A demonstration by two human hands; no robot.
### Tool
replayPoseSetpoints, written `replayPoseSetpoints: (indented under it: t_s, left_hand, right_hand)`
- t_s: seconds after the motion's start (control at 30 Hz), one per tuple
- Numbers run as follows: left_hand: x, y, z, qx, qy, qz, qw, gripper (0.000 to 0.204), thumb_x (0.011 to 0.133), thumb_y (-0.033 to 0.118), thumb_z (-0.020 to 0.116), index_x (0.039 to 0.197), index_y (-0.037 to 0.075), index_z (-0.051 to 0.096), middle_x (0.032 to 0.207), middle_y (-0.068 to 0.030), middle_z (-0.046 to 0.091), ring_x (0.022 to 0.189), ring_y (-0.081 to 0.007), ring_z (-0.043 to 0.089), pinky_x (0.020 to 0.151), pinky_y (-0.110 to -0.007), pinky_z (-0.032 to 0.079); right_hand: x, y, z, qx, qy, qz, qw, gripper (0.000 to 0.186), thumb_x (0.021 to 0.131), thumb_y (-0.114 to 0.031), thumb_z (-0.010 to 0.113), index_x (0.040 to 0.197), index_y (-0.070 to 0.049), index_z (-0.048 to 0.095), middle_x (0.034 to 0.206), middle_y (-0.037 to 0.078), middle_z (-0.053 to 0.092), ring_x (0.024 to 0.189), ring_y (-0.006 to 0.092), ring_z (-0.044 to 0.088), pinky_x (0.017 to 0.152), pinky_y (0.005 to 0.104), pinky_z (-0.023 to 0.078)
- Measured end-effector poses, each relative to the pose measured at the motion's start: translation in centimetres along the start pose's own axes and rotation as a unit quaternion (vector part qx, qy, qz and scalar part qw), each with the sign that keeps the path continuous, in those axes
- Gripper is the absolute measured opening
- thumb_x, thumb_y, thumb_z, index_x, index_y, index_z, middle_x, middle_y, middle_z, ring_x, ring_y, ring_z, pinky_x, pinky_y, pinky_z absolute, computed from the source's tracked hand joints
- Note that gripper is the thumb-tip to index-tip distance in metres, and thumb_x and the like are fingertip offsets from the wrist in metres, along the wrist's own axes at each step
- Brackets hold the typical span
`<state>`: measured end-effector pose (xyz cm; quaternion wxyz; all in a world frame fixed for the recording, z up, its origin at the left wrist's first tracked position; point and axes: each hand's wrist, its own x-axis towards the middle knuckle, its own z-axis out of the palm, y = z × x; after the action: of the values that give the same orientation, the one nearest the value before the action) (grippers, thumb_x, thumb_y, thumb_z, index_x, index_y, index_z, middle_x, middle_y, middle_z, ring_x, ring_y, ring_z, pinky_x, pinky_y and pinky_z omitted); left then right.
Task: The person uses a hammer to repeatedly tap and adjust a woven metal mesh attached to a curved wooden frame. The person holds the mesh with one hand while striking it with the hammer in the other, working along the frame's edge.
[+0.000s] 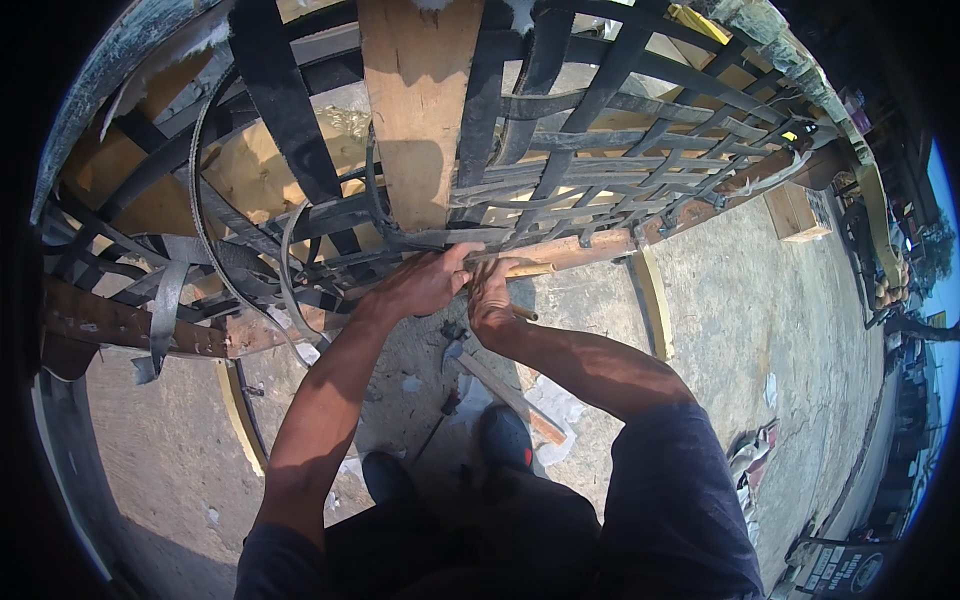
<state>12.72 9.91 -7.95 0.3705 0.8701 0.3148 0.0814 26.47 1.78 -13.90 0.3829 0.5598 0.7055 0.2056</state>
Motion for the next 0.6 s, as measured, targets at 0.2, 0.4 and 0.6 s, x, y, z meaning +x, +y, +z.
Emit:
replayPoseSetpoints:
  t_s: [0.2,0.4,0.6]
  left_hand:
    - [-0.3,0.4,-0.6,-0.019,-0.032,-0.004,0.999,0.049,0.102,0.014,0.055,0.150,0.012,0.046,0.099,-0.0226,0.074,0.100,-0.0398,0.071,0.088,-0.051,0.053]
    - [-0.1,-0.2,0.1,-0.019,0.003,0.043,0.999,0.050,0.103,0.015,0.058,0.151,0.014,0.045,0.110,-0.0243,0.072,0.106,-0.0406,0.070,0.091,-0.051,0.052]
    - [-0.2,0.5,-0.2,-0.011,-0.019,0.019,1.000,0.049,0.104,0.015,0.057,0.151,0.013,0.044,0.122,-0.0261,0.070,0.115,-0.0399,0.068,0.096,-0.050,0.052]
  right_hand:
    - [0.0,-2.5,3.5,0.119,-0.001,0.012,0.993,0.047,0.100,-0.019,0.049,0.145,-0.004,0.046,0.111,0.021,0.061,0.100,0.0370,0.061,0.075,0.0626,0.044]
    - [3.8,2.9,7.9,0.362,-0.123,-0.083,0.920,0.037,0.099,-0.030,0.058,0.117,0.000,0.069,0.105,0.022,0.073,0.094,0.0331,0.073,0.074,0.0438,0.055]
    - [0.7,2.9,5.9,0.387,-0.266,-0.117,0.875,0.036,0.098,-0.020,0.058,0.127,-0.001,0.065,0.105,0.022,0.074,0.103,0.0377,0.073,0.089,0.0482,0.058]
